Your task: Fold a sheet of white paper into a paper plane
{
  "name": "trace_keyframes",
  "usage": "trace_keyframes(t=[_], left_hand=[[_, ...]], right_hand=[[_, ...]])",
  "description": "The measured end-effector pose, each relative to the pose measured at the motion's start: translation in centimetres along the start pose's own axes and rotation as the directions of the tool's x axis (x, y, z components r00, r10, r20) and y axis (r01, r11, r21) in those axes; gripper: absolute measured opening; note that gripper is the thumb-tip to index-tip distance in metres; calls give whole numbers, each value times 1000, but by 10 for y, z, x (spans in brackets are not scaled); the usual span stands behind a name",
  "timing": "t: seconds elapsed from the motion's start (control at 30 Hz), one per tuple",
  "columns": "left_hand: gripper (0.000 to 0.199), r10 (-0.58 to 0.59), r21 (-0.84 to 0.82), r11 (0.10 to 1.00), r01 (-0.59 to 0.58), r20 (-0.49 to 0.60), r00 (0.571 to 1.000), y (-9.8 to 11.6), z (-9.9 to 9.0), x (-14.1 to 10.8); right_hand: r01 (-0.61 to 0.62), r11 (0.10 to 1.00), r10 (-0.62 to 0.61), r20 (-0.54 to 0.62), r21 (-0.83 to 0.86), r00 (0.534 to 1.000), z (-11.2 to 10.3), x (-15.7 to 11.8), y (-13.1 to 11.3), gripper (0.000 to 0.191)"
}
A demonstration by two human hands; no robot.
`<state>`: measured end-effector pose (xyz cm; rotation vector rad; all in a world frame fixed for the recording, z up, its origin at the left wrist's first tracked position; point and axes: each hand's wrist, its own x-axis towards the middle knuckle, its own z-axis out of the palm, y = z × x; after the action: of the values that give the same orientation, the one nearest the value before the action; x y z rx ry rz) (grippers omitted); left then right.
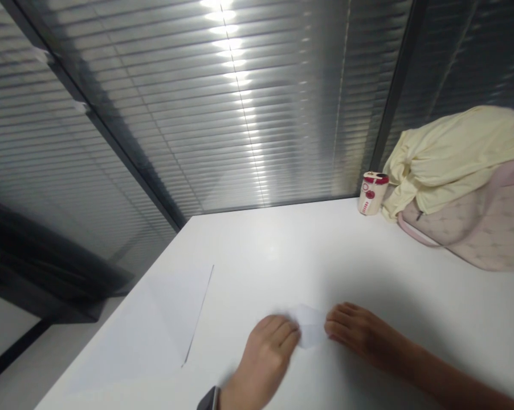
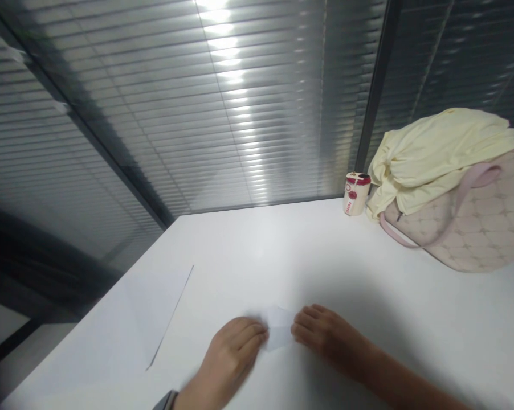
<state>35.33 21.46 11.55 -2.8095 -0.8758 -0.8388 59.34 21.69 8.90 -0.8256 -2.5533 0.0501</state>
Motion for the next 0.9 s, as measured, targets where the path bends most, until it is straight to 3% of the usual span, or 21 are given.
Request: trace_keyframes(t=[0.13,0.37,0.53,0.7,0.9], left_hand=[[16,-42,29,999,40,84,996,8,0,-4],[25,89,58,993,-100,174,981,11,-2,-4],[23,39,-32,999,-33,229,973,12,5,-3],[13,-105,-139,982,132,183,977,13,7,2],[15,-243,-250,920,303,243,939,13,5,6]], right_hand=[[-8,998,4,69,58,998,-4,-17,10,21],[13,997,-7,-78,78,997,-11,-31,20,27],[-30,998,34,-62,57,998,-6,-26,9,20],[-130,969,136,-14,209,991,0,-13,8,14],[-122,928,130,0,351,991,2,-2,15,16]])
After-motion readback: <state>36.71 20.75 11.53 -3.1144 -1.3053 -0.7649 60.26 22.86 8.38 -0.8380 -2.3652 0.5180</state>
